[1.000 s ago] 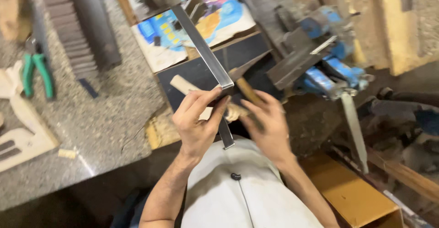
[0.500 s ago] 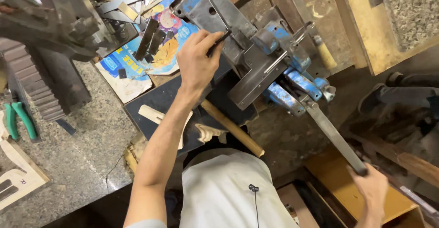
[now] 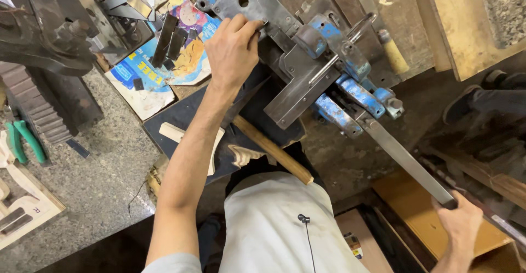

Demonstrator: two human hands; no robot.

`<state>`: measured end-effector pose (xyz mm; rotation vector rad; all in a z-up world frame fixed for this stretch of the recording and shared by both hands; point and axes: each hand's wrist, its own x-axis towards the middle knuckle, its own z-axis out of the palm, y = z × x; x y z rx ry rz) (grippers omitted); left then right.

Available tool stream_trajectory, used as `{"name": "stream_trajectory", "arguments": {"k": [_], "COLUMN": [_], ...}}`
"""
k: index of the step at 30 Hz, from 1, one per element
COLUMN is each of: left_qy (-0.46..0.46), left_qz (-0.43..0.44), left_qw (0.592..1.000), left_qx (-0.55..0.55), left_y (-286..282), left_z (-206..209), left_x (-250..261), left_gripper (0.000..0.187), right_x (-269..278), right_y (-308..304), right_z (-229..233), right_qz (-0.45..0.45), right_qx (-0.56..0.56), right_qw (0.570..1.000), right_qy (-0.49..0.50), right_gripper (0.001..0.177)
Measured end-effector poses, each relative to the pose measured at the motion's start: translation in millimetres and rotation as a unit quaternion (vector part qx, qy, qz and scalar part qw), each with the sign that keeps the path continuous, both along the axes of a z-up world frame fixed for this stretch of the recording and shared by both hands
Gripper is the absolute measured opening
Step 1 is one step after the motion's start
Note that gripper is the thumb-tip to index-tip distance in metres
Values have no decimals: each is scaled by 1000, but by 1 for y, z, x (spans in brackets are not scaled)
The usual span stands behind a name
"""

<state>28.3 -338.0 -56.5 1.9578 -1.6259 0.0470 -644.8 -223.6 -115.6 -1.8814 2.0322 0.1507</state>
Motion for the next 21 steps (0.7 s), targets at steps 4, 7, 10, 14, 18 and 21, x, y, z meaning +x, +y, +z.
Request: {"name": "stream_trajectory", "arguments": {"k": [4,7,10,14,18,21], "left_qy": [-1,2,3,15,-1,-5], "left_qz": [-7,-1,6,0,0,-4], "left_qw": [1000,1000,1000,1000,1000,1000], "left_qx": [-11,-14,-10,-20,-6,-3], "left_y": [1,-3,1,0,2,-3], "left_z": [-2,-4,-4,-5,-7,-13], "left_x": [-1,-2,-3,-4,-1,1], "left_gripper": [20,19,18,20,18,18], "right_x": [12,-4,-17,-11,-29,-20], "right_y": [0,5,13,9,1,8], "right_z": [-11,-3,3,-19,3,-12], "right_qz": [-132,-48,-25,-41,-40,-76], "right_qx": [108,45,11,79,66,91], "right_qw": [985,997,1000,995,995,992], "right_qy": [5,33,-3,53,56,41], "right_gripper": [41,45,38,36,40,33]}}
